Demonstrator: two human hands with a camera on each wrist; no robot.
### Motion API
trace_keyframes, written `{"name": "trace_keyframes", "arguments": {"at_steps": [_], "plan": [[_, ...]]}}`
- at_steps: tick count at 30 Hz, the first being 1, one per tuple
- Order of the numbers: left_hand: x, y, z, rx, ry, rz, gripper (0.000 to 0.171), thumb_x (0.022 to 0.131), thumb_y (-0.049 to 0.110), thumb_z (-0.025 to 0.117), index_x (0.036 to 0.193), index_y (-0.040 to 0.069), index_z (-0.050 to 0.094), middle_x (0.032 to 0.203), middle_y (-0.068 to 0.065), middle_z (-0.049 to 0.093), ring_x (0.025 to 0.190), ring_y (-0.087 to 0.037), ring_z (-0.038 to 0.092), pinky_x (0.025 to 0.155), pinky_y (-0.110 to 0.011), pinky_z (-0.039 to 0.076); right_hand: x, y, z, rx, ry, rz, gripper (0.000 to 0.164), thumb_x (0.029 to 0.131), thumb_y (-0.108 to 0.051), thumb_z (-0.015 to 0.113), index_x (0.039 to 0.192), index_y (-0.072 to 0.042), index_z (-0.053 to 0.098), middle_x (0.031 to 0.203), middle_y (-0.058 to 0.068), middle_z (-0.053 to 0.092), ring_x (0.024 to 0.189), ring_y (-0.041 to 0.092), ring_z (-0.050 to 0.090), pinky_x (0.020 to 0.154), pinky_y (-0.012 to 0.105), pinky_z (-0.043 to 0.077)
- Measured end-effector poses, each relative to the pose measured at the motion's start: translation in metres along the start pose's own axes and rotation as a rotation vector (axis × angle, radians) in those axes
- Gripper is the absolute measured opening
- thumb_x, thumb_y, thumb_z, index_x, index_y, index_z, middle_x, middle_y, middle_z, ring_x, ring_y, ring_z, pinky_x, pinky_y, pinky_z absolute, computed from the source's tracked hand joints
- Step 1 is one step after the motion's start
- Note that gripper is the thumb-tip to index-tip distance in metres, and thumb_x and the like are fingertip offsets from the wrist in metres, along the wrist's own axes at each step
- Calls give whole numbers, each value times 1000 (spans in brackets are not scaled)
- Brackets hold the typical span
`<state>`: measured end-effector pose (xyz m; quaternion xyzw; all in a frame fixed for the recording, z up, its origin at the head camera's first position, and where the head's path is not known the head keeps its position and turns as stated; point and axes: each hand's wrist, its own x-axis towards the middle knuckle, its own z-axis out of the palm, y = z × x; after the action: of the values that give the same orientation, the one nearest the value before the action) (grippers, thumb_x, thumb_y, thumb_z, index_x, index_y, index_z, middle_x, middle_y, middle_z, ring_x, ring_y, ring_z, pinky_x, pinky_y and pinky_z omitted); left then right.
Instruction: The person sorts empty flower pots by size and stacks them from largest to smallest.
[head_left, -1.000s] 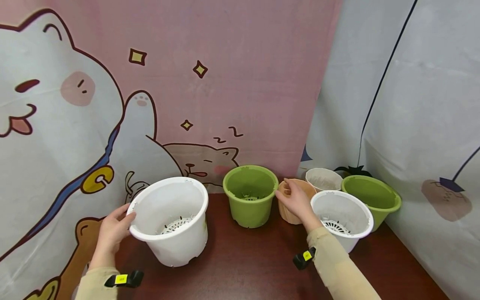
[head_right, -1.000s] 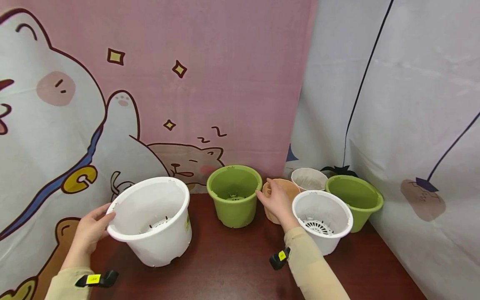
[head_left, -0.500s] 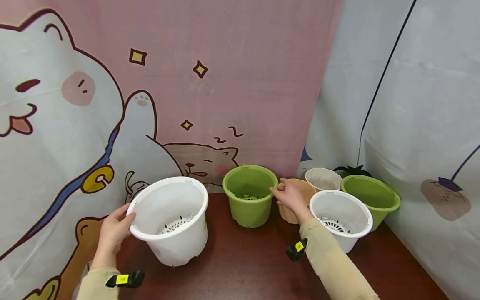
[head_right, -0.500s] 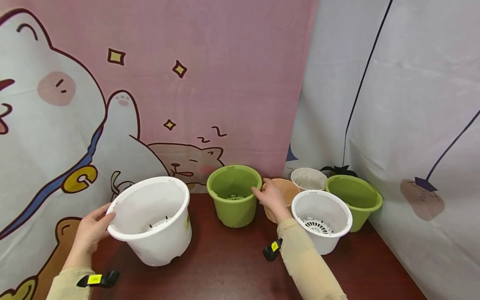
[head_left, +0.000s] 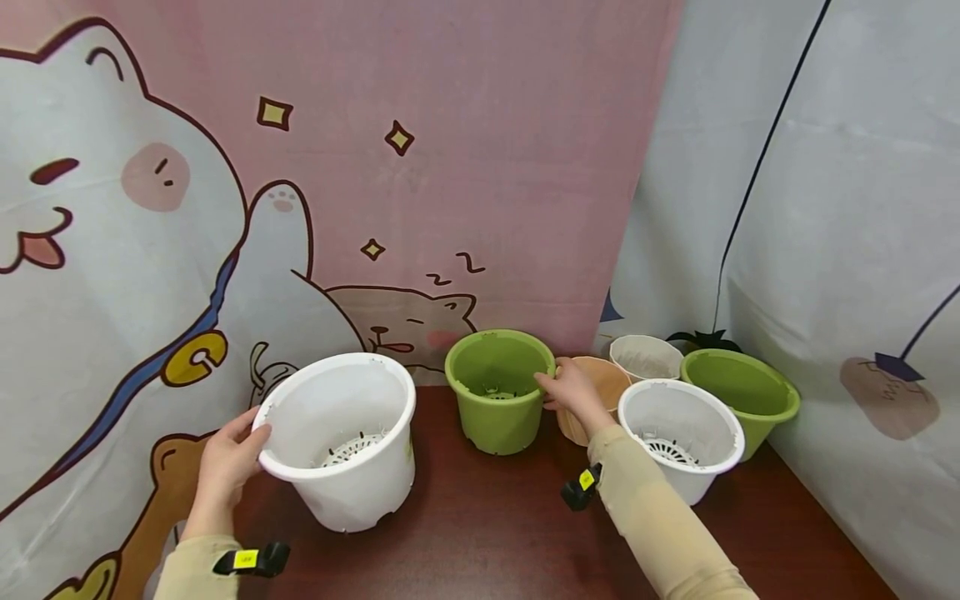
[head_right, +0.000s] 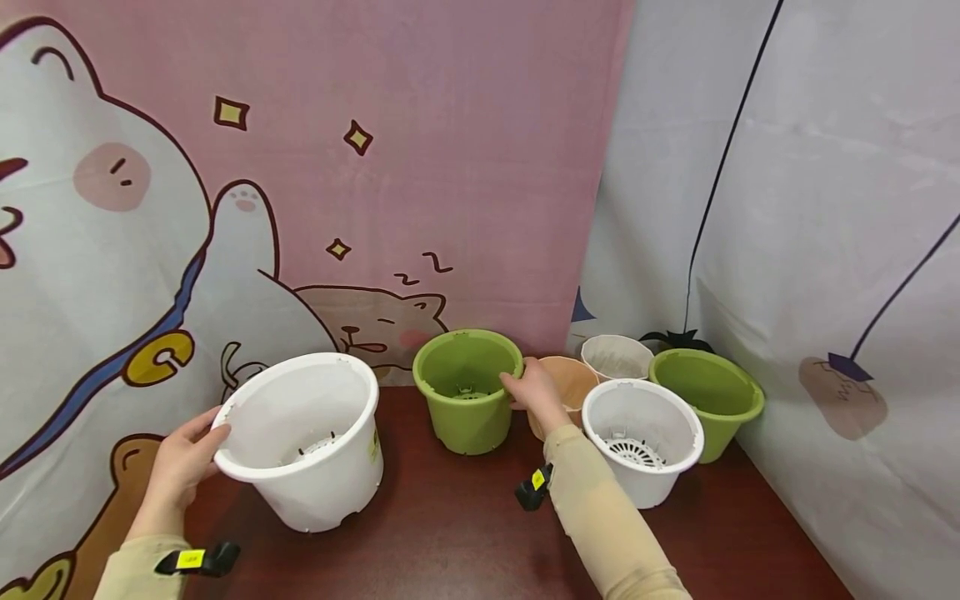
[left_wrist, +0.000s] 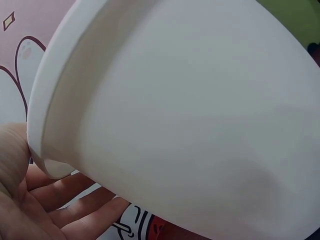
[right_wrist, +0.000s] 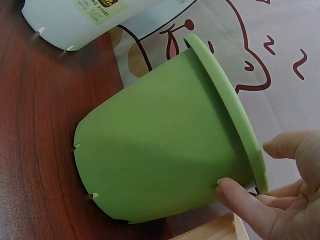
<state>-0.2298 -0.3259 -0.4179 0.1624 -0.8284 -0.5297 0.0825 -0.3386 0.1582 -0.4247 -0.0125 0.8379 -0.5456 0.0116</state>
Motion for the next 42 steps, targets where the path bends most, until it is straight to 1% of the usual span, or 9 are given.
{"name": "trace_keyframes", "arguments": {"at_steps": [4, 7, 13, 16, 23, 30, 33, 39, 42], "plan": [[-1, 0, 0, -1, 1, -9, 61, 103, 30, 49, 151, -3, 33, 146, -34, 38, 119, -47, 53, 74, -33, 60, 3, 1, 0, -21, 0, 3, 53, 98, -12, 57, 138, 16, 36, 114, 34, 56, 84, 39, 69, 74, 47, 59], [0, 0, 1, -2, 2, -16, 60, 104, 30, 49, 152, -3, 33, 146, -33, 38, 119, -46, 52, 74, -33, 60, 4, 2, 0, -39, 3, 16, 50, 98, -12, 57, 136, 16, 39, 114, 32, 57, 84, 39, 69, 72, 43, 60], [1, -1, 2, -12, 8, -16, 60, 104, 29, 49, 152, -3, 33, 147, -33, 37, 119, -46, 52, 73, -32, 60, 4, -3, 0, -63, 11, 63, 46, 94, -9, 56, 129, 17, 42, 112, 30, 55, 78, 39, 71, 59, 29, 60], [1, -1, 2, -15, 9, -17, 60, 104, 29, 49, 152, -3, 33, 147, -33, 37, 119, -47, 52, 73, -33, 60, 2, -6, -1, -69, 8, 78, 45, 93, -8, 55, 128, 18, 42, 113, 32, 54, 74, 35, 71, 58, 27, 59], [1, -1, 3, -10, 16, -16, 59, 103, 29, 50, 151, -3, 34, 147, -34, 38, 117, -45, 54, 72, -32, 60, 1, -8, -2, -72, 4, 105, 48, 89, -4, 52, 129, 20, 40, 122, 35, 51, 72, 30, 71, 59, 27, 59], [0, -1, 3, -14, 20, -19, 60, 103, 30, 50, 152, -2, 34, 148, -33, 37, 118, -45, 53, 73, -32, 60, 2, -5, -2, -52, -2, 120, 48, 87, -1, 50, 130, 19, 41, 123, 34, 50, 78, 33, 70, 67, 34, 61], [-1, -1, 2, -18, 20, -19, 60, 103, 30, 49, 152, -2, 33, 149, -33, 36, 119, -46, 53, 73, -33, 60, 1, -4, -2, -39, -6, 109, 46, 84, 2, 50, 126, 20, 42, 118, 35, 51, 75, 33, 69, 66, 34, 61], [-1, -2, 3, -18, 30, -20, 60, 103, 30, 49, 152, -2, 34, 148, -33, 36, 118, -46, 53, 73, -33, 60, -4, 0, -5, -80, 8, 74, 38, 80, 5, 51, 116, 17, 47, 101, 25, 54, 63, 24, 65, 60, 33, 60], [-1, -2, 3, -21, 35, -21, 60, 103, 30, 49, 152, -1, 34, 148, -33, 37, 118, -46, 53, 73, -33, 60, -7, 3, -6, -50, 9, 44, 39, 80, 7, 50, 118, 17, 47, 96, 24, 56, 62, 23, 64, 58, 33, 60]]}}
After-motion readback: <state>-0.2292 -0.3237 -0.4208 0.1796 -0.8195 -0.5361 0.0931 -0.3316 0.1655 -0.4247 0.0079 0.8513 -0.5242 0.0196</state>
